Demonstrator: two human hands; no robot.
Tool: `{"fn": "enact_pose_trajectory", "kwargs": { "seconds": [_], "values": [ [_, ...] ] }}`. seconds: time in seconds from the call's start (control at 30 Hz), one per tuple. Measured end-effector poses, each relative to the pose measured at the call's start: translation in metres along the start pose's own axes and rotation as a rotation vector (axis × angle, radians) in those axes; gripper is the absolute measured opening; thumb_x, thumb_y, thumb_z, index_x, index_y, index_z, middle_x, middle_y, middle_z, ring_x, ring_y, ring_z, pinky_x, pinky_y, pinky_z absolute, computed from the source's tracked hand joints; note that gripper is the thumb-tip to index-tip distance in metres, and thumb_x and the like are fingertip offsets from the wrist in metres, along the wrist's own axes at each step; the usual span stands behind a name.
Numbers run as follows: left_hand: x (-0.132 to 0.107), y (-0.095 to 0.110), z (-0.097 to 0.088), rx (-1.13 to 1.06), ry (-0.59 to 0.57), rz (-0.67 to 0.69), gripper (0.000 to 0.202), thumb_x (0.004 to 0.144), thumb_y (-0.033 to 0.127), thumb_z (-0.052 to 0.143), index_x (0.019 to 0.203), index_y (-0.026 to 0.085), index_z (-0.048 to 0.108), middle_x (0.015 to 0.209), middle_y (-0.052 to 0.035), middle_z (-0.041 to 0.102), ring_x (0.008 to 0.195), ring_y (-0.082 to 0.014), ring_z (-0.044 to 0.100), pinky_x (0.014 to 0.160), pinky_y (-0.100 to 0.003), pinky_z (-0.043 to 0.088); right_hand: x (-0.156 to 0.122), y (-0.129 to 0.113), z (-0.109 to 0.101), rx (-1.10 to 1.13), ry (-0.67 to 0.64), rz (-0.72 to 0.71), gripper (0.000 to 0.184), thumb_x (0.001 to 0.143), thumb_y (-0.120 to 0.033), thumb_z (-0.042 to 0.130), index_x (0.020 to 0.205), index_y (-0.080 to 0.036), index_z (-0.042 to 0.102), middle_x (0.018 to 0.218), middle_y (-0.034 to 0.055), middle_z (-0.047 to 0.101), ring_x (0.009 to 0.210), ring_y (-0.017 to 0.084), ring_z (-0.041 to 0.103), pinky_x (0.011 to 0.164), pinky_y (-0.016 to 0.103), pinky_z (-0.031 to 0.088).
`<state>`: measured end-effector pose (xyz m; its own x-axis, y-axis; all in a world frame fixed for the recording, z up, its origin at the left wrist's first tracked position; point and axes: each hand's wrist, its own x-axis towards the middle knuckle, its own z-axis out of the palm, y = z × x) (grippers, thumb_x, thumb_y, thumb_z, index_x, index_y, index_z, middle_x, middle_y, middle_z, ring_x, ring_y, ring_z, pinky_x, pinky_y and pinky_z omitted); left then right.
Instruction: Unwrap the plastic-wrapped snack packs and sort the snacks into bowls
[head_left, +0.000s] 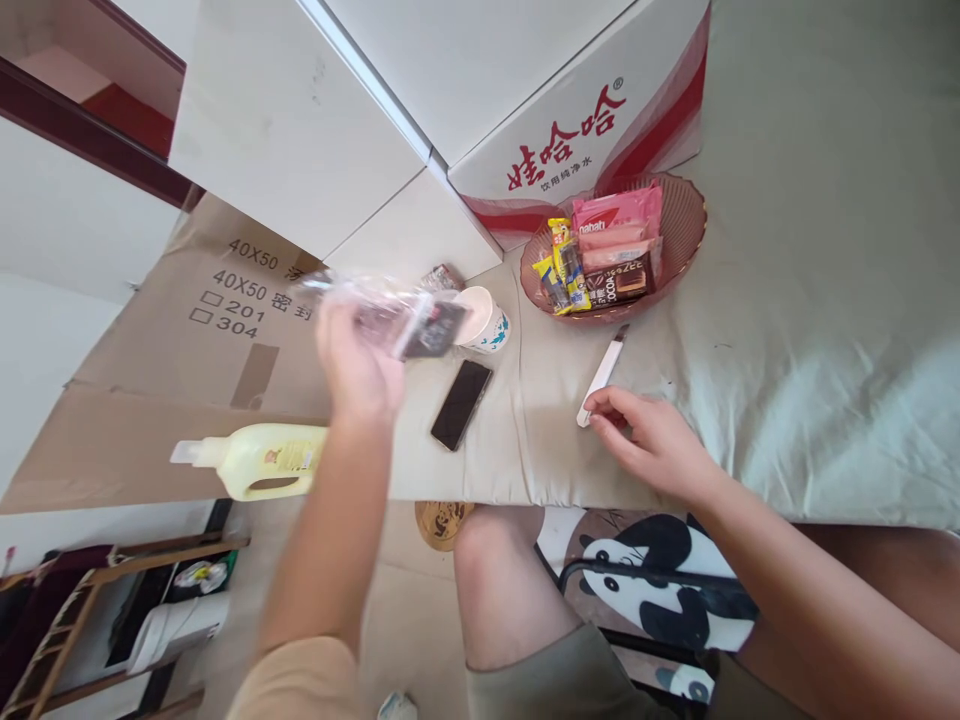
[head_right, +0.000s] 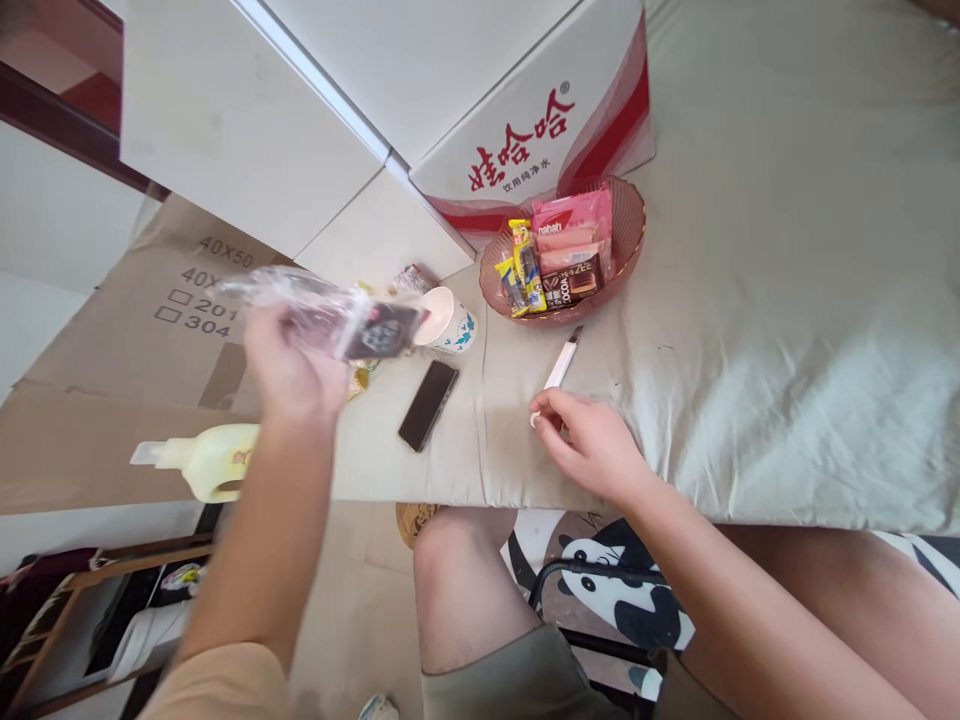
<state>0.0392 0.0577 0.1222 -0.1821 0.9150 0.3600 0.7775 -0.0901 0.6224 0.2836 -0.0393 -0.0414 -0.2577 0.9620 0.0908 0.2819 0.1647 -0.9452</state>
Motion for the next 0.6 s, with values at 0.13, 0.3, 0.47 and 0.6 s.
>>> {"fn": "enact_pose_trajectory", "kwargs": {
  "seconds": [0.13,0.3,0.47,0.6],
  "values": [
    [-0.110,0.004,0.065,-0.483,-0.154,-0.277,0.040,0.086,0.065,0.049,0.103,0.030,0.055,0.096,-0.0046,0.067,0.101,-0.0249,0.069,0.076,-0.038,0.056,0.000,0.000,0.000,-0.068,0.027,-0.003,0.015,0.091,-0.032,0.047,0.093,-0.022,0.058,0.082,0.0042,0.074,0.065,0.018,0.065,0.058,0.029,0.042],
    [-0.155,-0.022,0.110,-0.716,-0.148,-0.521,0.025,0.084,0.049,0.061,0.086,0.025,0.052,0.078,-0.0005,0.060,0.077,-0.0172,0.064,0.073,-0.032,0.053,-0.003,0.000,0.001,-0.146,0.055,0.011,0.013,0.090,-0.032,0.047,0.092,-0.023,0.056,0.082,0.0048,0.074,0.072,0.021,0.069,0.065,0.031,0.046],
    [-0.134,-0.052,0.109,-0.350,-0.200,-0.333,0.017,0.078,0.029,0.072,0.089,0.024,0.059,0.083,0.0001,0.064,0.078,-0.0164,0.060,0.071,-0.028,0.047,-0.004,0.001,0.005,-0.086,0.037,0.037,0.022,0.090,-0.035,0.049,0.108,-0.022,0.052,0.094,0.0067,0.076,0.078,0.022,0.072,0.066,0.031,0.050],
    [-0.138,-0.055,0.113,-0.429,-0.332,-0.264,0.035,0.079,0.026,0.074,0.113,0.028,0.063,0.118,-0.0060,0.068,0.112,-0.0255,0.063,0.093,-0.035,0.048,-0.005,-0.001,0.006,-0.057,0.067,0.027,0.047,0.088,-0.037,0.053,0.131,-0.023,0.040,0.093,0.0054,0.075,0.076,0.021,0.070,0.071,0.034,0.053]
  ]
}}
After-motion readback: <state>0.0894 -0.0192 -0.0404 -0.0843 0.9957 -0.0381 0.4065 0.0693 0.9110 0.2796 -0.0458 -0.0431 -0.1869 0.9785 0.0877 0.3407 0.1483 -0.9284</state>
